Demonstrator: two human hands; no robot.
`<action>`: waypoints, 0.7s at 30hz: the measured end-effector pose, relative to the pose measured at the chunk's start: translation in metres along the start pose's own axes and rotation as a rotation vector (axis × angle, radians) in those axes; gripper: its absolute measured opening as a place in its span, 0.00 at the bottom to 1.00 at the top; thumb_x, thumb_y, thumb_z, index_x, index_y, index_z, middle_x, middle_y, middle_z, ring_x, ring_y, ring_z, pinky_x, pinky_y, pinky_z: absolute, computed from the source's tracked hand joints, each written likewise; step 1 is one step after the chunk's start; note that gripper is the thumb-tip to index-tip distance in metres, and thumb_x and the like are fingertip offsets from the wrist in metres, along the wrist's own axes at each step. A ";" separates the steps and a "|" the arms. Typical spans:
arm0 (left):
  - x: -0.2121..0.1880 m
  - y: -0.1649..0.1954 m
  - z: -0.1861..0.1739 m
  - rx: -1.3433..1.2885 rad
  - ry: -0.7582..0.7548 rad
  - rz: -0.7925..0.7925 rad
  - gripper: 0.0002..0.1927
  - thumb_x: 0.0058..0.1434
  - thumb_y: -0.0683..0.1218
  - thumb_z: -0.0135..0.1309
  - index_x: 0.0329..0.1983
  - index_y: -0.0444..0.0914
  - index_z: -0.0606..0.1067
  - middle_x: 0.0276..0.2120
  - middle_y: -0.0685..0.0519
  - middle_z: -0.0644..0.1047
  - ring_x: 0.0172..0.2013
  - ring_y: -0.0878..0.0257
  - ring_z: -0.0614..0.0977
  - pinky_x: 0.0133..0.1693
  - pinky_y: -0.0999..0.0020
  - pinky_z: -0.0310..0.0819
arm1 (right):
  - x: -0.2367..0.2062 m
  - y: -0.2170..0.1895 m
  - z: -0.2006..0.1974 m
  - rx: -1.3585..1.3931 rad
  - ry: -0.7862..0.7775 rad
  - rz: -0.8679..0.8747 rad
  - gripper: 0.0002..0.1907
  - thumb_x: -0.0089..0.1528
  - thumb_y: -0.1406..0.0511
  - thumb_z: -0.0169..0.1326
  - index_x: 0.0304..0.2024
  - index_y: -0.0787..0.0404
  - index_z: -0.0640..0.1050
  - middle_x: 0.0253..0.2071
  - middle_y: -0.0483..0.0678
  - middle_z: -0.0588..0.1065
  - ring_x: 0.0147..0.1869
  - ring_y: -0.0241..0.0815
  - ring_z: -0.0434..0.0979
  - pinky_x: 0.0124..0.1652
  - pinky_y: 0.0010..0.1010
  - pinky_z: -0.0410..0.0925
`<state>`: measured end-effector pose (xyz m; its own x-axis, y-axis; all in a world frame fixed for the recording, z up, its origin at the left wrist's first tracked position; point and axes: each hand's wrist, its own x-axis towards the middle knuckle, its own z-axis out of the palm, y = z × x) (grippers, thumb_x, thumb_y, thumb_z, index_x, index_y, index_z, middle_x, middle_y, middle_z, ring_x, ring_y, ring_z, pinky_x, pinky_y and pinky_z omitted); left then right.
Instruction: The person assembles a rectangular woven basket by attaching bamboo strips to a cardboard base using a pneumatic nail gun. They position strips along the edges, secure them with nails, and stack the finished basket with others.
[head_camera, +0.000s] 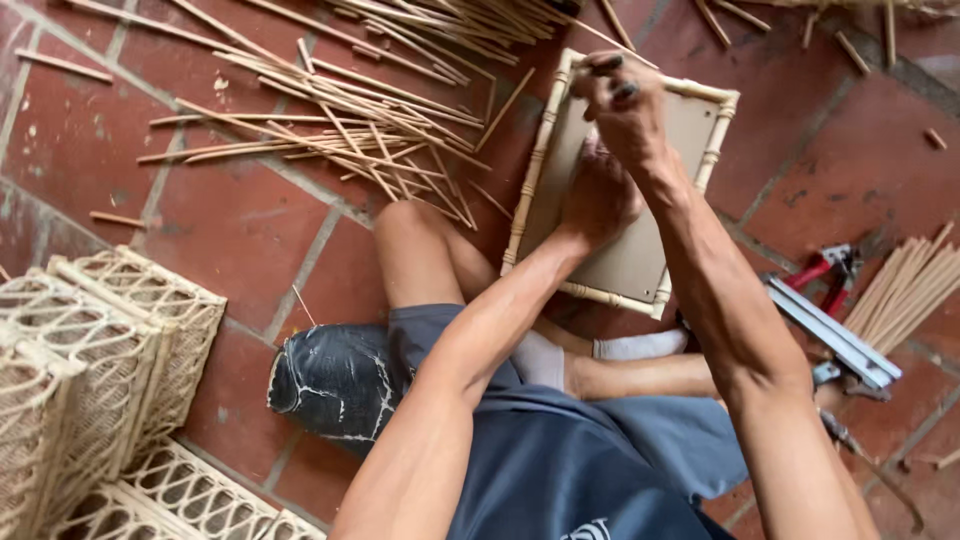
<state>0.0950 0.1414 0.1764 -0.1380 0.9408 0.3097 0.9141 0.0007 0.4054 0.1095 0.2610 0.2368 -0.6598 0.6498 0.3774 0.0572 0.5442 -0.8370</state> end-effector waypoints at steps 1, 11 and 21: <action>-0.001 0.001 0.001 -0.002 -0.014 -0.003 0.23 0.73 0.47 0.41 0.67 0.30 0.66 0.68 0.39 0.64 0.70 0.48 0.61 0.71 0.47 0.51 | -0.009 -0.003 -0.006 -0.044 0.062 -0.007 0.06 0.75 0.69 0.52 0.50 0.68 0.76 0.41 0.53 0.82 0.39 0.38 0.86 0.34 0.26 0.75; -0.012 0.007 0.012 0.071 -0.085 -0.031 0.27 0.74 0.48 0.39 0.71 0.30 0.64 0.73 0.38 0.60 0.74 0.47 0.57 0.73 0.46 0.46 | -0.148 -0.072 -0.084 0.201 0.438 0.173 0.04 0.73 0.69 0.57 0.47 0.62 0.74 0.41 0.51 0.78 0.42 0.42 0.84 0.42 0.30 0.81; -0.018 0.022 -0.002 0.151 -0.111 0.026 0.29 0.71 0.56 0.47 0.69 0.35 0.66 0.70 0.37 0.61 0.71 0.43 0.60 0.70 0.43 0.48 | -0.320 -0.149 -0.162 -0.236 0.570 0.364 0.11 0.62 0.65 0.65 0.40 0.66 0.79 0.39 0.55 0.81 0.40 0.47 0.82 0.39 0.37 0.73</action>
<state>0.1173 0.1240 0.1815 -0.0786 0.9727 0.2184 0.9648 0.0190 0.2624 0.4338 0.0574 0.3051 -0.0774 0.9530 0.2930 0.4023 0.2987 -0.8654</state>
